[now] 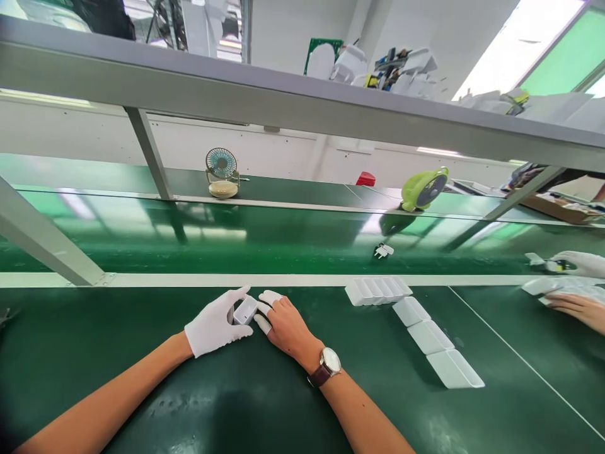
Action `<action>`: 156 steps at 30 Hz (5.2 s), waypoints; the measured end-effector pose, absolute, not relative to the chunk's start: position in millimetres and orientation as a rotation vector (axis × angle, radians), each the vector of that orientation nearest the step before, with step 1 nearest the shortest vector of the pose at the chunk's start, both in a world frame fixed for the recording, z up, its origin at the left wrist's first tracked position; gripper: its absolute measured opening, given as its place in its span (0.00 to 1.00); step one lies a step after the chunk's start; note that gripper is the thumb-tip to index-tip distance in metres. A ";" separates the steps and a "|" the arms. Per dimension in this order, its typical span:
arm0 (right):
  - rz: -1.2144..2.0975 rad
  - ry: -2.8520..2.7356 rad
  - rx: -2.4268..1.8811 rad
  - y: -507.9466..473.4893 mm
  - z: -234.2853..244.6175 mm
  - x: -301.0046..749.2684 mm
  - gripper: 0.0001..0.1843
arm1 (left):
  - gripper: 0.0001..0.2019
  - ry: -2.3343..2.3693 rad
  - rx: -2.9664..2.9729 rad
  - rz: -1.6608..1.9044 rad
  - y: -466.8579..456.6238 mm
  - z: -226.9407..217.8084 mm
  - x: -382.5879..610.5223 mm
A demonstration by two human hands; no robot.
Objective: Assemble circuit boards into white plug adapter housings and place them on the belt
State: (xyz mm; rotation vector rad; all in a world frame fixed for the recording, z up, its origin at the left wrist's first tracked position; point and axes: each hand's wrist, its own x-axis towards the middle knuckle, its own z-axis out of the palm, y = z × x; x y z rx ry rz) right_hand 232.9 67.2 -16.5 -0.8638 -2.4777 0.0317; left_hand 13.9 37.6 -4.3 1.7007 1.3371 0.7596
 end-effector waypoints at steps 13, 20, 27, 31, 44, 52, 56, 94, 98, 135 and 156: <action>0.132 -2.320 -0.808 65.8 -24.9 236.3 0.14 | 0.29 1.619 1.694 0.811 40.0 3.0 19.6; 0.129 -2.323 -0.858 65.0 -26.8 237.4 0.13 | 0.27 1.597 1.707 0.787 44.2 1.8 14.1; 0.126 -2.334 -0.883 66.2 -33.6 238.1 0.12 | 0.28 1.649 1.634 0.733 42.9 5.2 18.0; 0.128 -2.328 -0.876 66.9 -32.5 237.6 0.11 | 0.32 1.622 1.613 0.805 42.8 5.9 17.9; 0.068 -2.314 -0.803 70.2 -29.8 238.5 0.14 | 0.29 1.463 1.619 0.862 47.3 1.2 14.2; 0.073 -2.319 -0.796 70.3 -29.4 238.1 0.13 | 0.29 1.401 1.639 0.865 47.0 2.7 12.6; 0.102 -2.313 -0.825 67.9 -28.4 238.3 0.13 | 0.27 1.436 1.642 0.949 47.4 1.3 6.2; 0.607 -1.875 -1.844 179.3 36.4 278.4 0.11 | 0.25 1.231 1.448 1.110 63.8 -9.2 -2.8; 0.836 -1.970 -1.582 114.0 32.9 283.3 0.07 | 0.23 1.255 1.455 1.071 64.2 -8.8 -2.8; 0.738 -2.287 -1.190 -14.2 24.2 309.4 0.24 | 0.20 1.199 2.461 0.845 2.0 -23.4 76.7; 0.538 -2.181 -1.406 -12.4 35.9 304.3 0.09 | 0.24 1.517 2.312 0.579 11.7 -15.6 95.8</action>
